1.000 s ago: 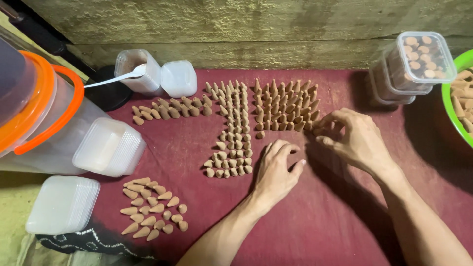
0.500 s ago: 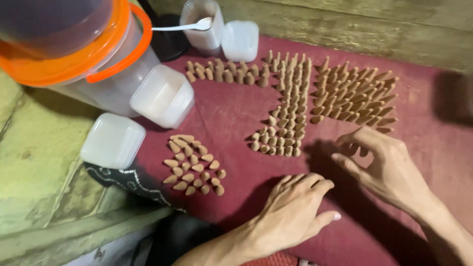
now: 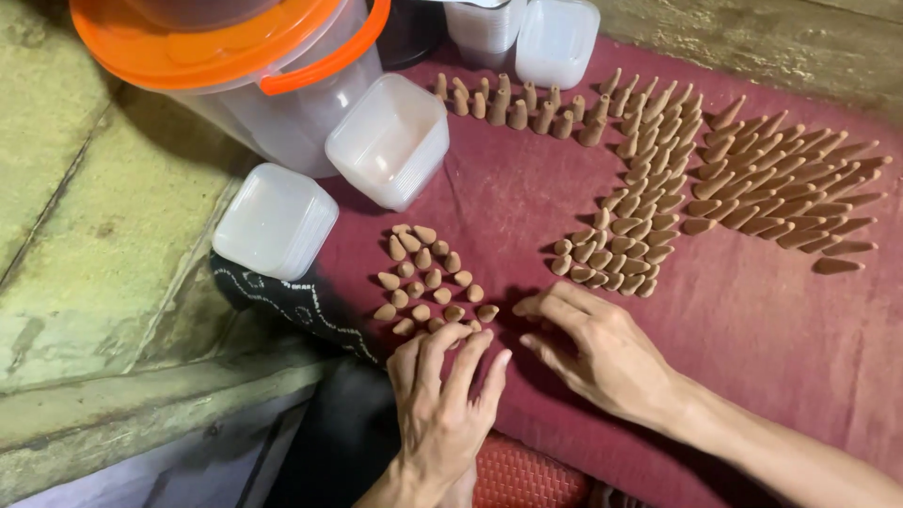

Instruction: Packing incense cones into small plastic containers and arranging them on a table.

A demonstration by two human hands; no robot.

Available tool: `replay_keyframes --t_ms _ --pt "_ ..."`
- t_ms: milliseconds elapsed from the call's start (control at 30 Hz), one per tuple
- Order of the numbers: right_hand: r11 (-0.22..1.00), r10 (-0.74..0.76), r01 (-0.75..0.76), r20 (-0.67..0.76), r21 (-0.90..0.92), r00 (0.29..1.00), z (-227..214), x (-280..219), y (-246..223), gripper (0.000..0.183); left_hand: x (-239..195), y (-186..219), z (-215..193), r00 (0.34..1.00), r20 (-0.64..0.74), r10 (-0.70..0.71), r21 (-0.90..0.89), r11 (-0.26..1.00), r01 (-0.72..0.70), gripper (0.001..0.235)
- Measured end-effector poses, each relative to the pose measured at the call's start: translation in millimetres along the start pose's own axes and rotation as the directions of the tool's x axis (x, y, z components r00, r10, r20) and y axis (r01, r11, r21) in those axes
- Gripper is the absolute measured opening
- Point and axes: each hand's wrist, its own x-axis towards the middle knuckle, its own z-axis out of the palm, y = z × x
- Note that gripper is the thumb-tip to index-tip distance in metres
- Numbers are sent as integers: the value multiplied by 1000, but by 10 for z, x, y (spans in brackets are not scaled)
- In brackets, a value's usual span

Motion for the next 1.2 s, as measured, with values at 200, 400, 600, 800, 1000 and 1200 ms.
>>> replay_keyframes --t_ms 200,400,600,800,1000,1200 --pt "1000 -1 1 -43 4 999 161 211 -27 30 -62 -84 59 999 37 -37 88 996 34 19" --pt "1000 -10 10 -15 -14 1000 202 263 13 16 -60 -82 79 997 23 -67 104 992 65 9" --pt "999 -48 49 -106 11 993 72 136 -72 14 15 72 35 995 -73 -65 34 997 67 9" --pt "999 32 -30 -207 12 978 -354 -301 -129 22 132 203 66 997 -51 63 -313 947 -75 7" --pt "981 144 -178 -338 -71 930 -753 -696 114 16 42 376 348 985 107 137 -496 866 -67 7" --pt "887 309 -435 -499 -156 810 -992 -1172 607 18 240 730 509 971 138 196 -564 821 -86 7"
